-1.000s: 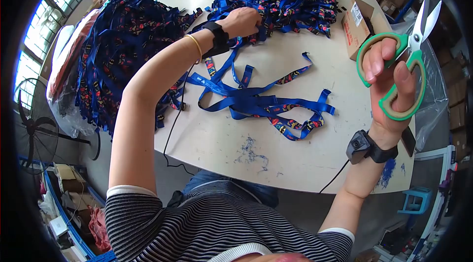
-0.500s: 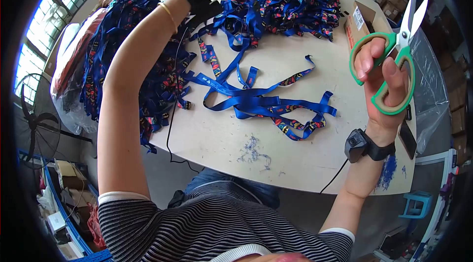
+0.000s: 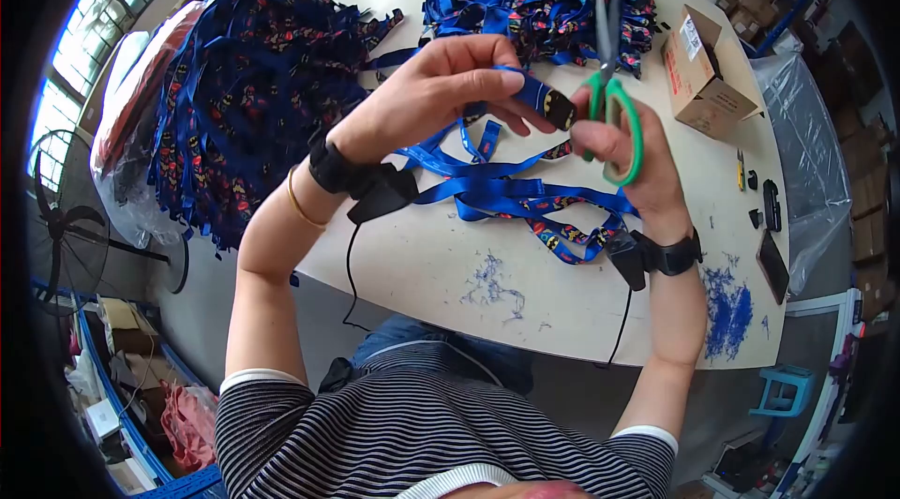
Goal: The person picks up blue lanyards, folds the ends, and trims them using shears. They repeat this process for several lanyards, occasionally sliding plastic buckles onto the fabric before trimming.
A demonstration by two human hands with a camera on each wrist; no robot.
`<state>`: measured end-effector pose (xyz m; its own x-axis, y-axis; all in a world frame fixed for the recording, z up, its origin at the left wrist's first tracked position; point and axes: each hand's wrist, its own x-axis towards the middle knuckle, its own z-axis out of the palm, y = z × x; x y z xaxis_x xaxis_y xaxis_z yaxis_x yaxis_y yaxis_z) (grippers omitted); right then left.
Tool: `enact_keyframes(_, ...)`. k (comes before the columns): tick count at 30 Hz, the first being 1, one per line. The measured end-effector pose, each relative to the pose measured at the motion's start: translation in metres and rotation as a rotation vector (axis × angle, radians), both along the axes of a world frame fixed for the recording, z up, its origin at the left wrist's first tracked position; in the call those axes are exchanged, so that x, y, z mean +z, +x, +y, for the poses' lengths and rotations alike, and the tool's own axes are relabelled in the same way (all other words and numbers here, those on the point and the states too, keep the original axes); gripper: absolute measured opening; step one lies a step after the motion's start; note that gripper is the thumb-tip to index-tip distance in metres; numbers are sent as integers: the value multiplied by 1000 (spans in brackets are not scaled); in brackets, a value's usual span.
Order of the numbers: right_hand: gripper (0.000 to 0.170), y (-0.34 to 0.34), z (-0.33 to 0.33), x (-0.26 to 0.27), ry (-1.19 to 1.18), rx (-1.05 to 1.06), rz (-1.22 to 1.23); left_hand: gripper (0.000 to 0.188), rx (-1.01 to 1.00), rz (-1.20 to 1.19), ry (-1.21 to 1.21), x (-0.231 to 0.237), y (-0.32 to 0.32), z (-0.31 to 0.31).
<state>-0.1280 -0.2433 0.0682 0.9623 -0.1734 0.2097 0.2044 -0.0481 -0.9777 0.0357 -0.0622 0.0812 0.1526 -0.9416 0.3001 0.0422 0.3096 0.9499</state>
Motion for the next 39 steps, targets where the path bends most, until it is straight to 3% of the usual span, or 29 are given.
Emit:
enact_keyframes(6,20,7,7,-12,-75,66,116,11,93,6,152,-27,5,38)
enact_keyframes(9,19,9,12,-13,-122,80,159,23,121,-336,486,-25,4,47)
enact_keyframes(12,18,12,21,-17,-123,110,202,38,95,-373,224,-44,-3,41)
enact_keyframes(13,18,13,23,-18,-94,134,216,49,32,-316,284,-44,-7,40)
enact_keyframes(15,17,12,28,-18,-78,152,242,37,45,-404,239,-52,-15,33)
enact_keyframes(18,17,12,32,-17,-155,134,253,25,-3,-304,471,-42,-20,34)
enact_keyframes(21,17,13,26,-17,-263,106,265,21,74,-227,400,-46,-19,42)
enact_keyframes(27,20,18,-2,-19,-302,-62,224,22,44,179,410,-65,-4,47)
enact_keyframes(32,21,21,-24,-26,-334,-178,129,22,28,225,355,-65,-2,50)
enact_keyframes(35,24,25,-30,-28,-373,-396,167,21,51,328,309,-68,-4,49)
enact_keyframes(36,27,27,-30,-31,-393,-405,88,21,50,379,278,-70,-3,48)
enact_keyframes(39,40,17,-16,-21,-176,-117,62,21,92,495,216,-69,-1,49)
